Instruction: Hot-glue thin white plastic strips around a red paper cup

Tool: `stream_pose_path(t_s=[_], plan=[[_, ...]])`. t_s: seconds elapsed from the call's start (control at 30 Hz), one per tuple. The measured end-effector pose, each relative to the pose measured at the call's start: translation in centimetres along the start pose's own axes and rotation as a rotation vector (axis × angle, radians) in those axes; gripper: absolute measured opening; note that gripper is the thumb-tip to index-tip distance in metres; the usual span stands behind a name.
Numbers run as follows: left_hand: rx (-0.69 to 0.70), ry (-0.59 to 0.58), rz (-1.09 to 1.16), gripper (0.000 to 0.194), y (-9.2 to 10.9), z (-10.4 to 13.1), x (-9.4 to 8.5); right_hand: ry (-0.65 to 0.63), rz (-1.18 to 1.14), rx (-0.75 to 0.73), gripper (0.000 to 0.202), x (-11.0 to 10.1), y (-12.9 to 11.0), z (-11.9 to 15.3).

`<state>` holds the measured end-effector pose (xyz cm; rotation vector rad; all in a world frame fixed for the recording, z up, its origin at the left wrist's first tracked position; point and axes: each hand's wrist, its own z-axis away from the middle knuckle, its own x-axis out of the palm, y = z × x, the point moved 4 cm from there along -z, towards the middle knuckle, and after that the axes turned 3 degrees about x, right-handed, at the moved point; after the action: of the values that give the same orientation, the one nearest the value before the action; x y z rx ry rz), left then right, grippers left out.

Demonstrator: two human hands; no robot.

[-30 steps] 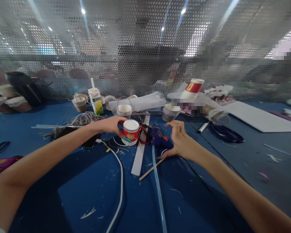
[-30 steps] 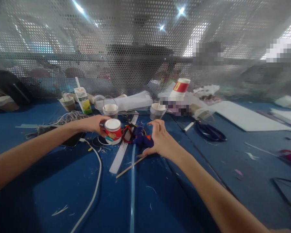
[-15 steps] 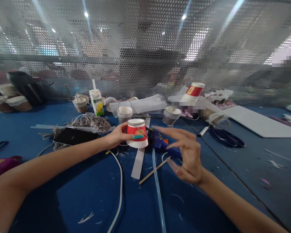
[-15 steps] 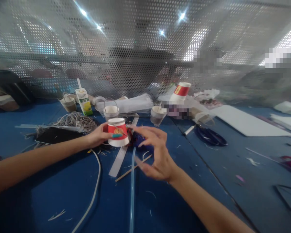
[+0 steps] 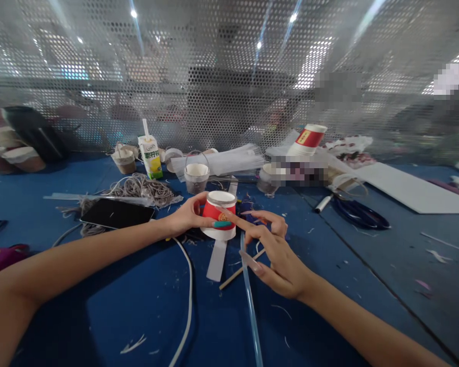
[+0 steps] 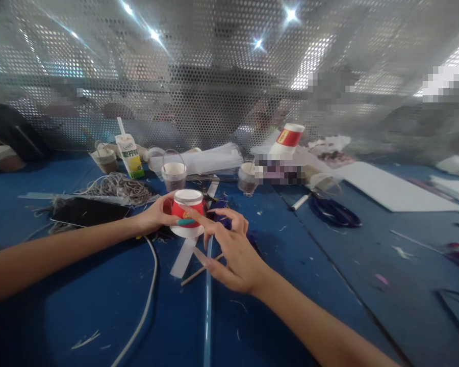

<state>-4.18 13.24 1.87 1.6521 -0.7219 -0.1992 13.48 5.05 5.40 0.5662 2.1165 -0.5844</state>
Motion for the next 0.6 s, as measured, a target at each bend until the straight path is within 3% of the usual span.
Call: stream_pose_path(t_s=[0.4, 0.6], plan=[[0.003, 0.050, 0.001, 0.065, -0.1, -0.1, -0.2, 0.174, 0.114, 0.070, 0.003, -0.8, 0.4, 0.2], [-0.024, 0.027, 0.031, 0.064, -0.3, -0.1, -0.2, 0.481, 0.101, 0.119, 0.017, -2.2, -0.6, 0.7]])
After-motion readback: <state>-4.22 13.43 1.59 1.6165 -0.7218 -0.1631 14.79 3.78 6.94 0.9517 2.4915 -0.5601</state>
